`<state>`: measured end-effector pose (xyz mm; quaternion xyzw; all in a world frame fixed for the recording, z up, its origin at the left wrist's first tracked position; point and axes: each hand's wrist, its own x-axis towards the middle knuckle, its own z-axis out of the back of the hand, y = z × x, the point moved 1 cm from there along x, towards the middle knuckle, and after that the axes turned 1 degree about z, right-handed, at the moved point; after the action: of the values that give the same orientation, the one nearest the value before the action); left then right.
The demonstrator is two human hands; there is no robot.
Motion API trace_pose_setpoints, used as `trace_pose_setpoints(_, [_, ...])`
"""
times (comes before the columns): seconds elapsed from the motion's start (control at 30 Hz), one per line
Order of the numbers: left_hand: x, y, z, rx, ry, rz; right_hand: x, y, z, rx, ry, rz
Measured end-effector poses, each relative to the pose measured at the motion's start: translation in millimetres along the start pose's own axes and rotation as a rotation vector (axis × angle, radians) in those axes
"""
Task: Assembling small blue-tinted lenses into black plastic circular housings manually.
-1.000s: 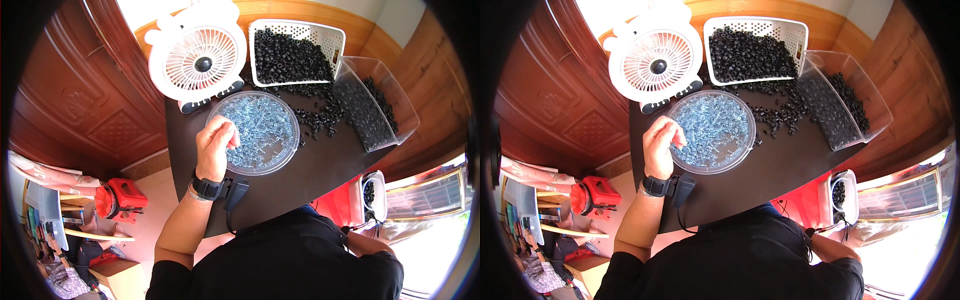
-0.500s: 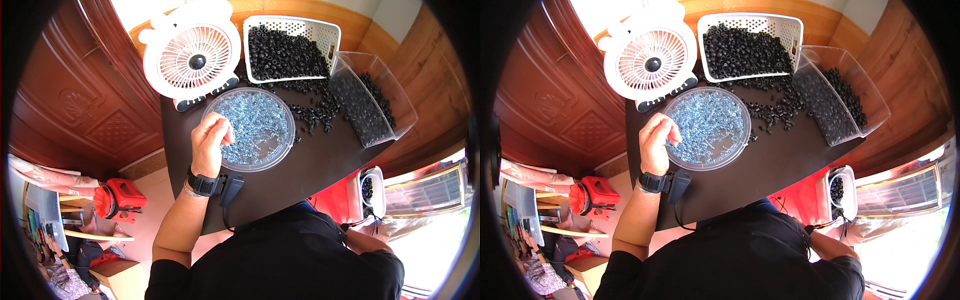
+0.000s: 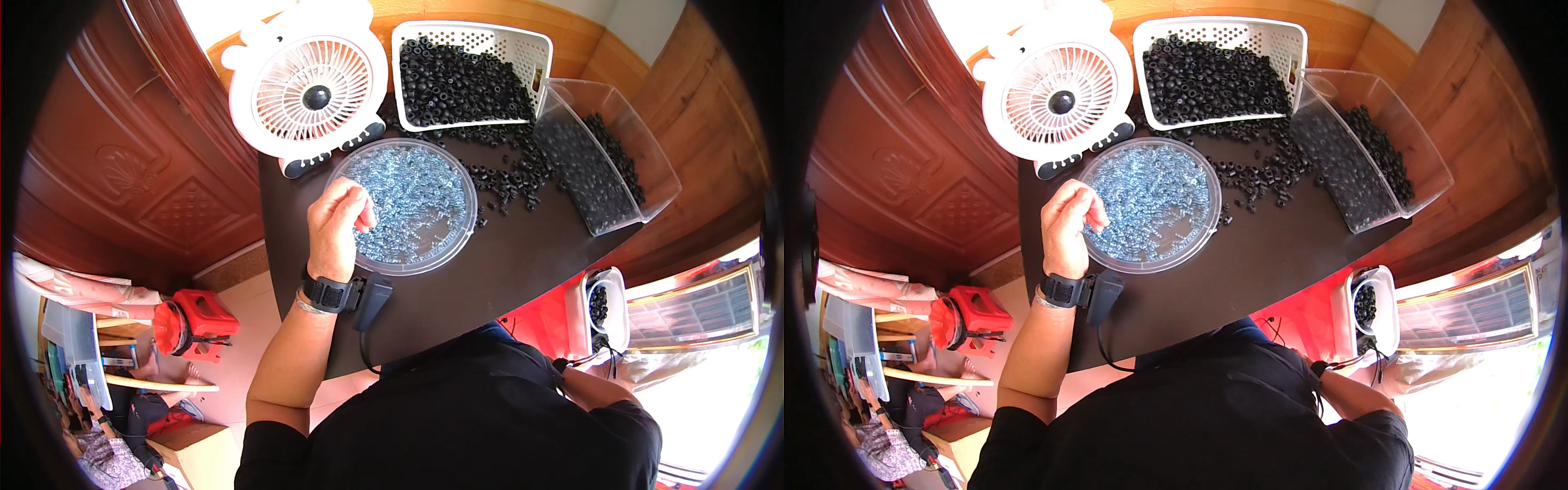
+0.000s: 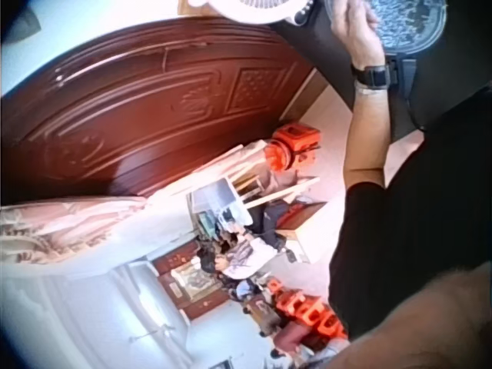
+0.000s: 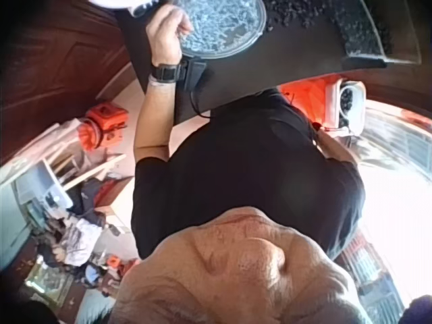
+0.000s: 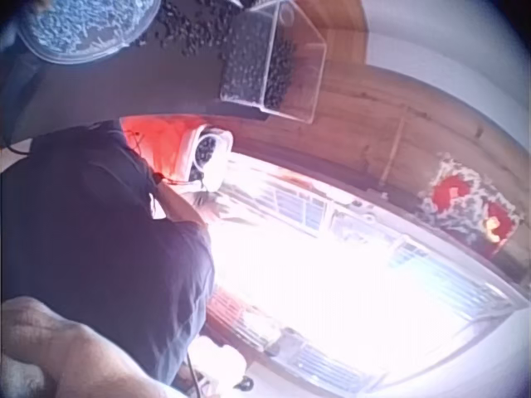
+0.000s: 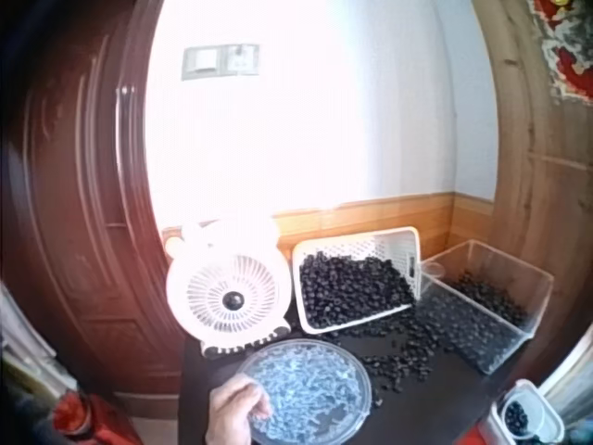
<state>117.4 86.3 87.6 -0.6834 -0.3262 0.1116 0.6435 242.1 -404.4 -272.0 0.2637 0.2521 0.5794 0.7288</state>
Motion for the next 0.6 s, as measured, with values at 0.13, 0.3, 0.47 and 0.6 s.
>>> trace_pose_setpoints(0.13, [-0.4, 1.9, -1.0, -0.02, -0.002, -0.002, 2.5, 4.3, -5.2, -0.022, -0.021, 0.021])
trace_pose_setpoints(0.3, [-1.0, 2.1, -1.2, -0.036, -0.001, -0.011, -17.4, -0.9, -1.1, -0.048, -0.034, 0.056])
trace_pose_setpoints(0.47, [1.5, 7.2, -1.2, 0.034, -0.023, 0.036, -9.6, -6.3, -18.7, -0.057, -0.066, 0.073])
trace_pose_setpoints(0.6, [0.1, 6.0, -1.0, -0.002, 0.013, -0.004, -18.7, -17.9, -9.5, -0.073, -0.091, 0.077])
